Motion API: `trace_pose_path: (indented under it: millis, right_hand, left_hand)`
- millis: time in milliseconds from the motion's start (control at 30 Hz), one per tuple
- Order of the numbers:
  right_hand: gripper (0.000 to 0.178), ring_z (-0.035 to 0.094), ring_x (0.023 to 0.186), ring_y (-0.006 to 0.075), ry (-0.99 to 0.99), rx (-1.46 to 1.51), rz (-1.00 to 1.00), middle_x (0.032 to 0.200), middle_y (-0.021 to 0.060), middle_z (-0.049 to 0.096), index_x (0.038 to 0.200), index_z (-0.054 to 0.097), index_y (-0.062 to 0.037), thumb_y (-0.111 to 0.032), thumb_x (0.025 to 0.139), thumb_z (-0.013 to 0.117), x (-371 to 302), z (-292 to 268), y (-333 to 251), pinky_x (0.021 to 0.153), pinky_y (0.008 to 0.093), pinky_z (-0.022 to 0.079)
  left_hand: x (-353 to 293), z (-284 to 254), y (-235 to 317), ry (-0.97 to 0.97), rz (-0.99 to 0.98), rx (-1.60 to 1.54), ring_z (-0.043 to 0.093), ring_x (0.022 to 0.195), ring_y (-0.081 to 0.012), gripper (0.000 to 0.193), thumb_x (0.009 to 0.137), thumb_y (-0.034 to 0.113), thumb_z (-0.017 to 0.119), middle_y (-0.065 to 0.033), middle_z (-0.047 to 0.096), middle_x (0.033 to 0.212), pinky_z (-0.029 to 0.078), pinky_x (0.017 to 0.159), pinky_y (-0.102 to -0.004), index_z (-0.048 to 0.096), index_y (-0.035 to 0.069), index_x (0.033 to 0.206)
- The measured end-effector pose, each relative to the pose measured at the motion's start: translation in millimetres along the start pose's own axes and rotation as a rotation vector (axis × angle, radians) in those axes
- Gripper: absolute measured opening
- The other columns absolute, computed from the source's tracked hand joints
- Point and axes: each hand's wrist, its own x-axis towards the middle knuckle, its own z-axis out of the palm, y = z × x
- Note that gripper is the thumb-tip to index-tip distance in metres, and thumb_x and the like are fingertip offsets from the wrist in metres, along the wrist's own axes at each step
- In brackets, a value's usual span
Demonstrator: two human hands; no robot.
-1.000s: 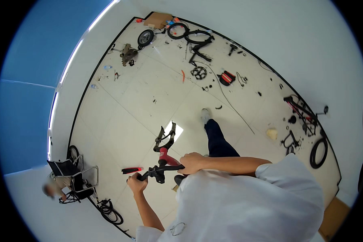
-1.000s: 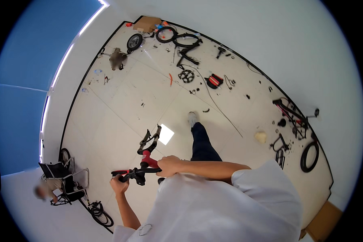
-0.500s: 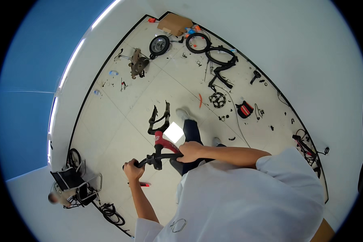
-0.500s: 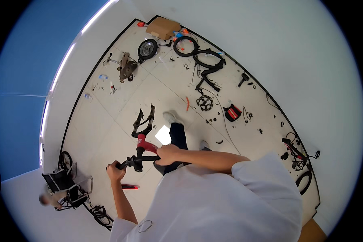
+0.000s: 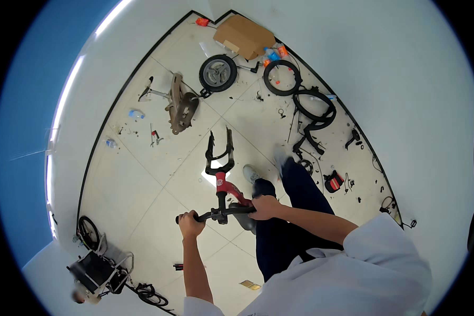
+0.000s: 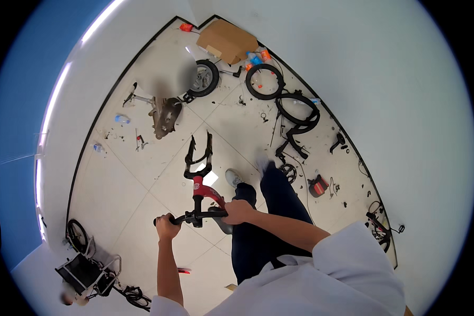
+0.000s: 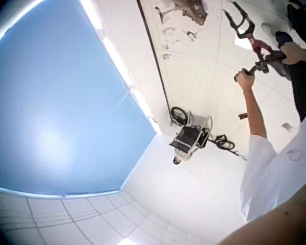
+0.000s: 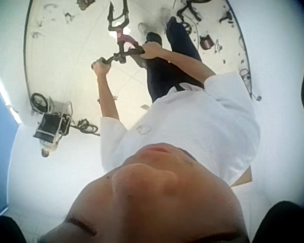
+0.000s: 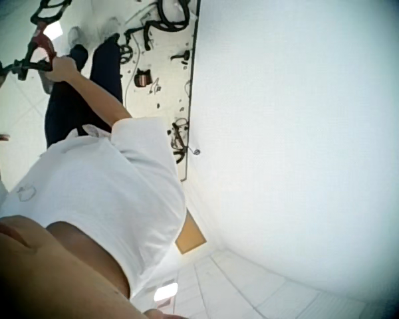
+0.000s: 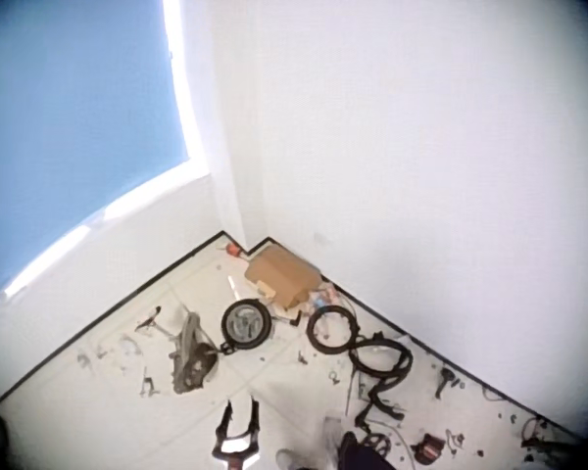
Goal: The person assembles a scooter by attaching the handlebar to the stem, then installs a wheel onto the front fork. They use a wrench to tighten bolts and secure the components.
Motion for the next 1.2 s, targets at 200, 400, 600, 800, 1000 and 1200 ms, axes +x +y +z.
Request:
trace_pose_path:
  millis: [200, 400, 600, 800, 1000, 1200]
  right_hand:
    - [0.050, 0.067, 0.075, 0.0366, -0.079, 0.034, 0.000, 0.077, 0.0209, 0.066, 0.089, 0.063, 0.0007, -0.048, 0.076, 0.064, 139, -84, 60, 0.068, 0.0444, 0.053]
    - [0.045, 0.066, 0.076, 0.0359, -0.087, 0.094, -0.025, 0.077, 0.0197, 0.066, 0.088, 0.062, 0.0006, -0.044, 0.079, 0.060, 233, -151, 119, 0.068, 0.0461, 0.049]
    - [0.043, 0.066, 0.074, 0.0350, -0.123, 0.118, -0.001, 0.077, 0.0186, 0.066, 0.089, 0.061, 0.0012, -0.041, 0.079, 0.059, 273, -196, 166, 0.068, 0.0459, 0.050]
    - [0.043, 0.067, 0.073, 0.0341, -0.122, 0.110, 0.110, 0.078, 0.0172, 0.067, 0.089, 0.062, 0.0014, -0.040, 0.076, 0.062, 267, -200, 179, 0.067, 0.0448, 0.052]
    - [0.045, 0.067, 0.077, 0.0359, -0.164, 0.107, 0.133, 0.079, 0.0190, 0.067, 0.089, 0.061, 0.0020, -0.040, 0.075, 0.060, 265, -192, 181, 0.069, 0.0449, 0.052]
    - [0.049, 0.064, 0.092, 0.0395, -0.212, 0.111, 0.190, 0.094, 0.0241, 0.066, 0.098, 0.062, 0.0012, -0.040, 0.072, 0.066, 262, -168, 183, 0.079, 0.0461, 0.052]
  left_hand:
    - [159, 31, -2, -0.081, -0.033, 0.027, 0.057, 0.070, -0.0316, 0.030, 0.064, 0.028, 0.079, -0.0118, 0.059, 0.064, 0.042, 0.079, -0.0415, 0.058, 0.007, 0.063]
    - [306, 43, 33, -0.166, -0.089, 0.060, 0.056, 0.074, -0.0350, 0.030, 0.064, 0.024, 0.081, -0.0143, 0.059, 0.069, 0.043, 0.081, -0.0435, 0.059, 0.004, 0.067]
    - [367, 58, 60, -0.225, -0.107, 0.112, 0.057, 0.075, -0.0349, 0.031, 0.065, 0.025, 0.081, -0.0132, 0.060, 0.070, 0.043, 0.081, -0.0440, 0.058, 0.005, 0.067]
    - [396, 72, 76, -0.259, -0.051, 0.033, 0.056, 0.071, -0.0323, 0.033, 0.065, 0.027, 0.080, -0.0111, 0.057, 0.062, 0.043, 0.080, -0.0420, 0.055, 0.006, 0.062]
    - [382, 71, 84, -0.247, -0.089, 0.007, 0.056, 0.073, -0.0321, 0.028, 0.066, 0.023, 0.078, -0.0118, 0.058, 0.066, 0.042, 0.083, -0.0414, 0.057, 0.005, 0.063]
    - [349, 89, 75, -0.221, -0.055, 0.035, 0.056, 0.079, -0.0334, 0.022, 0.067, 0.020, 0.076, -0.0135, 0.060, 0.071, 0.041, 0.087, -0.0437, 0.060, 0.005, 0.065]
